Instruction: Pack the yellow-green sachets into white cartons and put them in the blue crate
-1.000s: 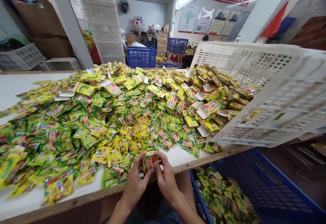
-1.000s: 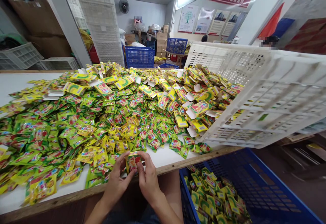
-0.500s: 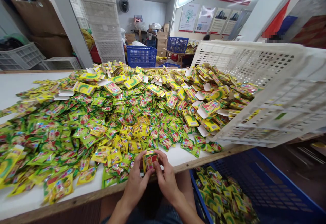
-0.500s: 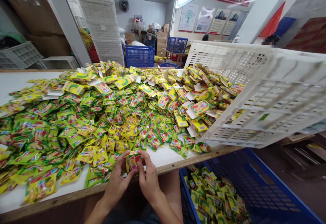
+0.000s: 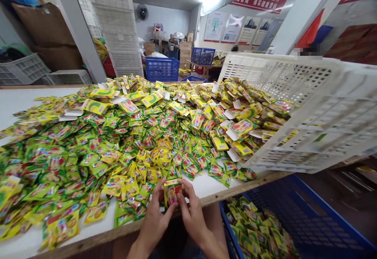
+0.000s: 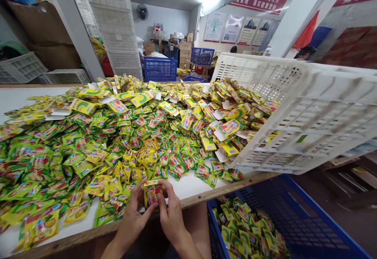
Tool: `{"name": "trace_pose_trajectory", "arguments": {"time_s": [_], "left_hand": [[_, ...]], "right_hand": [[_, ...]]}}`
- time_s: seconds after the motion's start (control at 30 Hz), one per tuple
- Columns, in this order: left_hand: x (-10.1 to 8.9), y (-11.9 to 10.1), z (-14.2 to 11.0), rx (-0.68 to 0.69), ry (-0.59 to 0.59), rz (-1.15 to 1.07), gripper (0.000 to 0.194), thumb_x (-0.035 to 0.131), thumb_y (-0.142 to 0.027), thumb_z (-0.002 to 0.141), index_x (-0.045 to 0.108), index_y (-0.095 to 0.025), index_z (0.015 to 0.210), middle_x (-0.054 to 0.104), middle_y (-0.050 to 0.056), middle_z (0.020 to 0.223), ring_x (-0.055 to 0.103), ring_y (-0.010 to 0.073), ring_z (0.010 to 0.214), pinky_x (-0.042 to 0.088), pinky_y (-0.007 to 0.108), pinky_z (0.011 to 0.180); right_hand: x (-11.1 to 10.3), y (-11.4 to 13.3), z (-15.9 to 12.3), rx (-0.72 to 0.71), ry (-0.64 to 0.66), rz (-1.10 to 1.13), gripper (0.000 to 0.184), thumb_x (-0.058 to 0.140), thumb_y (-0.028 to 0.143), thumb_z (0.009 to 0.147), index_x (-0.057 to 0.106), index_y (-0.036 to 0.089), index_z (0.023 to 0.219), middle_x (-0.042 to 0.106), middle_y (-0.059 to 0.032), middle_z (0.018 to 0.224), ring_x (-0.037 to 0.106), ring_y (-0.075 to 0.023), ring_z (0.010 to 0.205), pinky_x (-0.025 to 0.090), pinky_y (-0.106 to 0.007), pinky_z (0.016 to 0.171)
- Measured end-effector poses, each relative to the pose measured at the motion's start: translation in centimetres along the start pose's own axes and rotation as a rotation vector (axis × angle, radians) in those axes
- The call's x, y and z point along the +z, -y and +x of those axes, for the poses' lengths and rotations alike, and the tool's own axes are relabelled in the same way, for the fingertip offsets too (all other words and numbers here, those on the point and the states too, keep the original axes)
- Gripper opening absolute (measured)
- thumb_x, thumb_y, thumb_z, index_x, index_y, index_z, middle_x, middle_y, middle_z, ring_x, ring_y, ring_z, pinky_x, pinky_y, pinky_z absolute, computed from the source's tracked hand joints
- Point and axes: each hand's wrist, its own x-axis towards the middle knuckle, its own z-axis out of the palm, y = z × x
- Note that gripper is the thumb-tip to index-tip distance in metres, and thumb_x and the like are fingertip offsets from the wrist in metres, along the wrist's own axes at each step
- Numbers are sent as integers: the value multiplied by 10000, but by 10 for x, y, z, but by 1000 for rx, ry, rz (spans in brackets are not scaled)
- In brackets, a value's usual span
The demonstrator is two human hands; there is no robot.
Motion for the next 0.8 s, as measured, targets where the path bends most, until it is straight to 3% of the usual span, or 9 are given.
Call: {"name": "trace_pose_trajectory", "arguments": {"time_s": [0.2, 0.43, 0.67, 0.8], "left_hand": [[-2, -9, 3, -29, 70, -39, 734, 582, -250, 829, 152, -287, 1423, 539, 114, 1283, 555, 238, 1146, 428, 421, 981], [-1, -12, 3, -72, 32, -37, 688, 581, -281, 823, 223, -271, 1410, 542, 104, 1284, 556, 250, 1144, 448, 396, 955], [-2, -11, 3, -94, 18, -102, 677, 614, -289, 795, 288, -263, 1388, 642, 80, 1138, 606, 248, 1065, 469, 369, 922], [-2, -16, 5, -113, 3, -143, 701, 641, -287, 772, 292, -279, 1380, 636, 68, 1163, 623, 242, 1033, 471, 367, 920]], "right_hand": [[0, -2, -3, 16, -10, 30, 323, 405, 231, 924, 443, 261, 1243, 565, -63, 1173, 569, -166, 1030, 480, -283, 878], [3, -2, -4, 7, -32, 49, 325, 404, 227, 922, 457, 256, 1241, 573, -57, 1171, 567, -175, 1037, 473, -286, 889], [2, 1, -5, 45, -22, 62, 348, 420, 275, 907, 446, 361, 1243, 583, -11, 1168, 579, -226, 1019, 490, -343, 868], [4, 2, -5, 45, -25, 46, 353, 426, 284, 907, 426, 393, 1242, 573, 17, 1191, 573, -214, 1045, 477, -324, 889]]}}
